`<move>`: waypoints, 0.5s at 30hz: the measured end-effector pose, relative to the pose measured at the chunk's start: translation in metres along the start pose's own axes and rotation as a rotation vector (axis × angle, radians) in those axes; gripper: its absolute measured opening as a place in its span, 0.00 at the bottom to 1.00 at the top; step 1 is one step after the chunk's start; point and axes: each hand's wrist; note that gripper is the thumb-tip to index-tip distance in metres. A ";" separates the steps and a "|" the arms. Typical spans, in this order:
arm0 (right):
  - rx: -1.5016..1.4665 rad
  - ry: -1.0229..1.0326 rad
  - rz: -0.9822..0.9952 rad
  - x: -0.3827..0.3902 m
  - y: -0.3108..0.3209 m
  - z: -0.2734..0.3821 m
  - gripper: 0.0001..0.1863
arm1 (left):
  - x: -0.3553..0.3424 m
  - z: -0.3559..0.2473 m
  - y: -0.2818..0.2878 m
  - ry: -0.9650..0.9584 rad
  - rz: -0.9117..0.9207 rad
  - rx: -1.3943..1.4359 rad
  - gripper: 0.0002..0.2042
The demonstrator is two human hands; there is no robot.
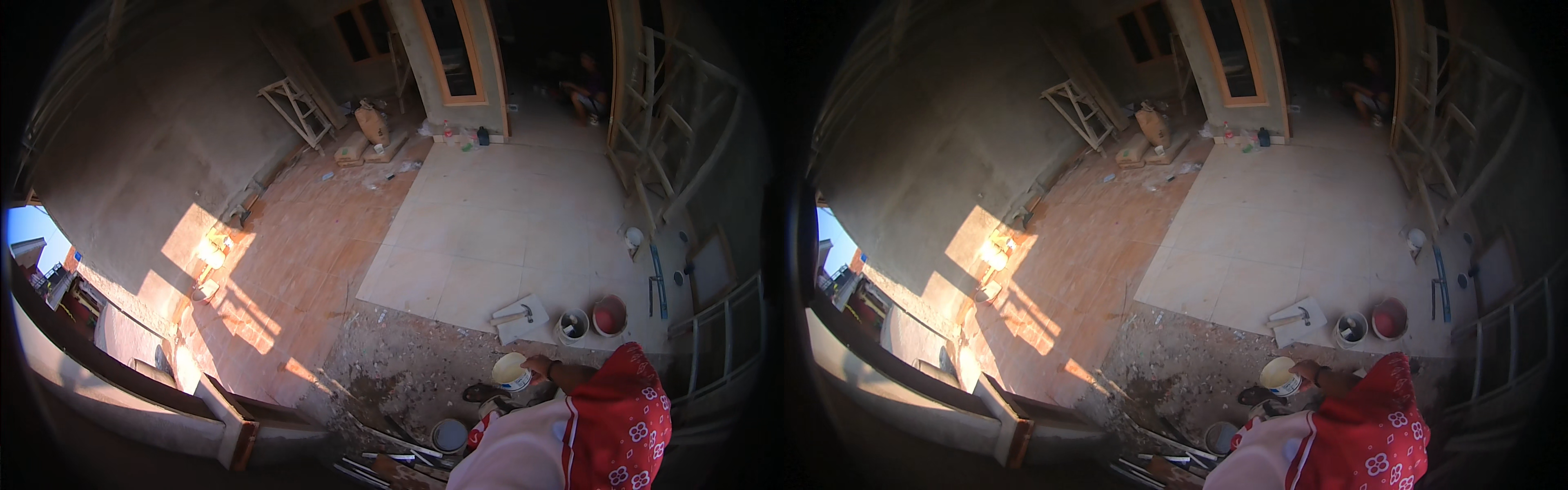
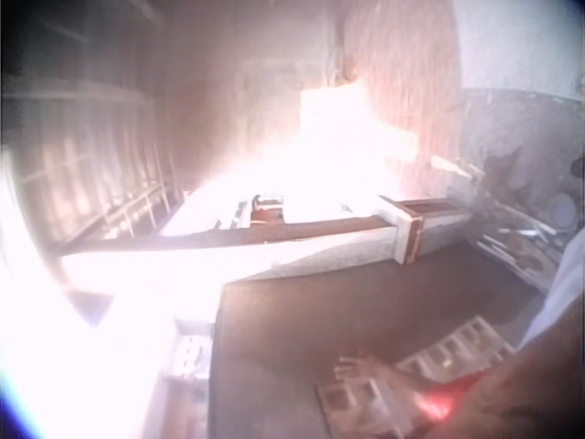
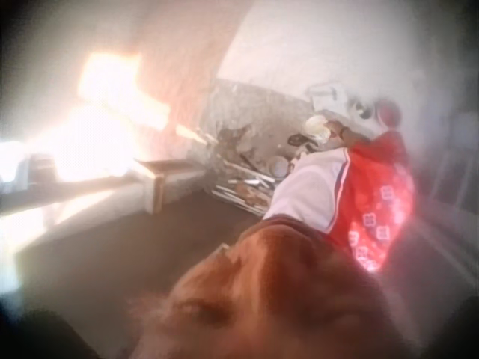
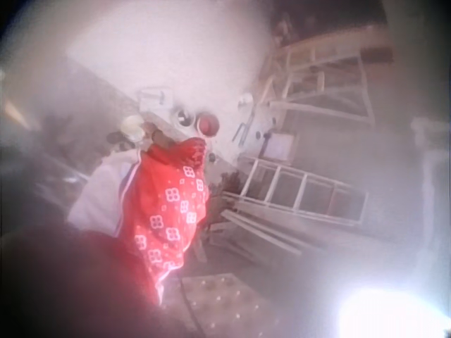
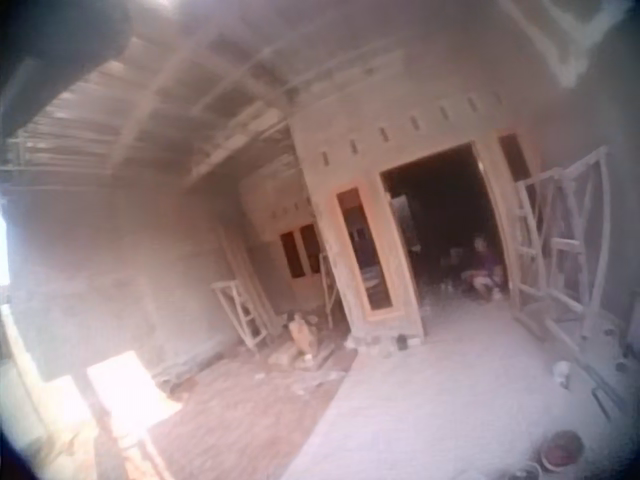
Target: The person scoops a white paste from a bucket into a small container and repeatedly applies it to a curved wall section above decorative tiles. They use their hand to spread the paste and frequently return to the bucket to refill the container.
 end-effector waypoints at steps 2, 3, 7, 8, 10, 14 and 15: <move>0.001 0.001 -0.037 -0.007 0.013 -0.015 0.28 | -0.002 -0.009 -0.001 0.006 -0.016 0.026 0.29; -0.015 0.011 -0.054 -0.010 0.017 -0.019 0.28 | -0.002 -0.014 -0.003 0.006 -0.021 0.036 0.29; -0.039 0.009 -0.106 -0.010 0.025 -0.031 0.25 | -0.005 -0.011 0.001 0.013 -0.042 0.061 0.29; -0.038 0.004 -0.121 -0.009 0.024 -0.030 0.24 | -0.005 -0.011 0.001 0.017 -0.048 0.063 0.29; -0.032 0.003 -0.140 0.001 0.023 -0.021 0.24 | -0.006 -0.011 0.002 0.022 -0.055 0.068 0.29; -0.012 0.022 -0.081 0.004 0.019 -0.012 0.24 | -0.002 -0.008 0.000 0.029 -0.068 0.080 0.29; -0.011 0.034 -0.066 0.005 0.017 -0.006 0.25 | 0.000 -0.006 -0.001 0.035 -0.072 0.085 0.29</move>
Point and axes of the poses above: each hand's wrist, its own x-axis away from the middle knuckle, its own y-axis out of the back of the hand, z = x × y, and after that the axes turned 8 degrees about -z, right-handed
